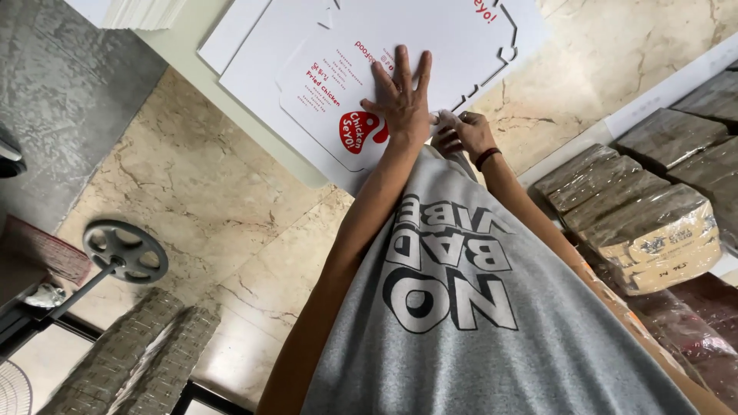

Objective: Punching out pre-cut cardboard shapes from their waste frames for food packaging.

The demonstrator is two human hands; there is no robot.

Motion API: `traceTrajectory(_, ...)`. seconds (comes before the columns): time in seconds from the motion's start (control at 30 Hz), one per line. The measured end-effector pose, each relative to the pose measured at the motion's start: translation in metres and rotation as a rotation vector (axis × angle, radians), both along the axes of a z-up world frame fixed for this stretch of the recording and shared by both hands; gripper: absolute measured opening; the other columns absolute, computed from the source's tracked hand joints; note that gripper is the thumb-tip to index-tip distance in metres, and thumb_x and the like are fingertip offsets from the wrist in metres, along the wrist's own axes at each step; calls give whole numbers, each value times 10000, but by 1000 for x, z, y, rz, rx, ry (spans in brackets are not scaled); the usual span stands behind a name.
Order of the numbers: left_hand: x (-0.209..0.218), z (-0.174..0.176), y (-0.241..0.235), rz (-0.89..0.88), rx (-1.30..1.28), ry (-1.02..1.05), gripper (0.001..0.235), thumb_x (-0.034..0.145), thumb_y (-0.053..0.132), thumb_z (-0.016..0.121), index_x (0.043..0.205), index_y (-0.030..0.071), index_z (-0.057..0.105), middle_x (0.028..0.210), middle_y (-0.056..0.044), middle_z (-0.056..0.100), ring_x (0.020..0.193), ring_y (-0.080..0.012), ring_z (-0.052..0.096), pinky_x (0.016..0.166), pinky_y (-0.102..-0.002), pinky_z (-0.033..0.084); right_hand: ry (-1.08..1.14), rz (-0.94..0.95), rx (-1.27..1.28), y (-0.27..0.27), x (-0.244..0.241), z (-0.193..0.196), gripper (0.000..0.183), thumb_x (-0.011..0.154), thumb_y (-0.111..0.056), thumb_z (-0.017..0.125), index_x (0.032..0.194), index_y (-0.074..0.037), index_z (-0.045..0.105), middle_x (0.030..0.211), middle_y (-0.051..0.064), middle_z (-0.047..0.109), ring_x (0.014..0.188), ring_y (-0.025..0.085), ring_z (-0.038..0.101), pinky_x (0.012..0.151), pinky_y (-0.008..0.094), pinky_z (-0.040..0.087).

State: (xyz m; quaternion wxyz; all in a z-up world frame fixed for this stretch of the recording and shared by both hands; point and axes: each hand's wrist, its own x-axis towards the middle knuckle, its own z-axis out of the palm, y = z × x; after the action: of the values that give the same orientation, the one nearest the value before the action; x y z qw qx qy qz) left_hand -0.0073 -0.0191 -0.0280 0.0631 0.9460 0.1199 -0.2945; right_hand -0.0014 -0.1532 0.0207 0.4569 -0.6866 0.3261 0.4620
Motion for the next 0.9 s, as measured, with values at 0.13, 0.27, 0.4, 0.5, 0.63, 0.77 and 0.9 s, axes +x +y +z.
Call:
traceTrajectory(0.13,0,2,1,16,-37,8,1187,879,37,695,1641,392,-143,1638,-107,-345,1490,-607,-209,988,-950,229,-435,-59,150,-19,-25,-66,478,972,-255,801,614,-104,523,592,95,590,529,171,595,453,318,490)
traceTrajectory(0.27,7,10,3,9,-8,46,1165,898,76,726,1655,396,-100,1636,-110,-330,1509,-608,-154,997,-930,290,-818,29,93,-9,-35,-58,649,1035,-167,760,596,-171,282,535,-36,342,472,73,401,376,308,312)
traceTrajectory(0.4,4,15,3,-12,44,5,1101,935,-4,644,1656,402,-81,1661,-98,-275,1521,-601,-101,976,-931,295,-568,-166,113,7,-26,-31,513,935,-224,838,535,-85,548,536,133,639,419,173,616,362,309,456)
traceTrajectory(0.5,2,16,5,6,-9,76,1046,967,27,609,1653,416,-79,1665,-78,-275,1520,-598,-121,995,-927,282,-142,-499,99,5,-20,-32,101,881,-71,720,899,4,786,654,148,664,505,273,623,441,381,579)
traceTrajectory(0.63,7,12,10,-5,-93,80,1114,928,36,638,1643,401,-134,1645,-93,-335,1515,-612,-156,978,-918,316,-89,-127,133,1,-7,-21,395,991,-321,672,832,39,632,716,258,705,586,334,714,552,418,637)
traceTrajectory(0.77,4,6,8,15,-90,36,1116,904,-68,579,1648,413,-100,1649,-83,-323,1508,-603,-173,981,-920,310,8,-372,193,10,-5,-13,243,993,-118,600,802,27,639,593,198,610,426,254,538,380,342,424)
traceTrajectory(0.9,12,23,9,21,-62,70,1123,914,-21,627,1642,419,-106,1660,-75,-307,1525,-598,-137,980,-902,349,-2,-389,202,3,-10,-37,234,992,-113,605,868,38,733,583,184,619,416,226,547,372,310,428)
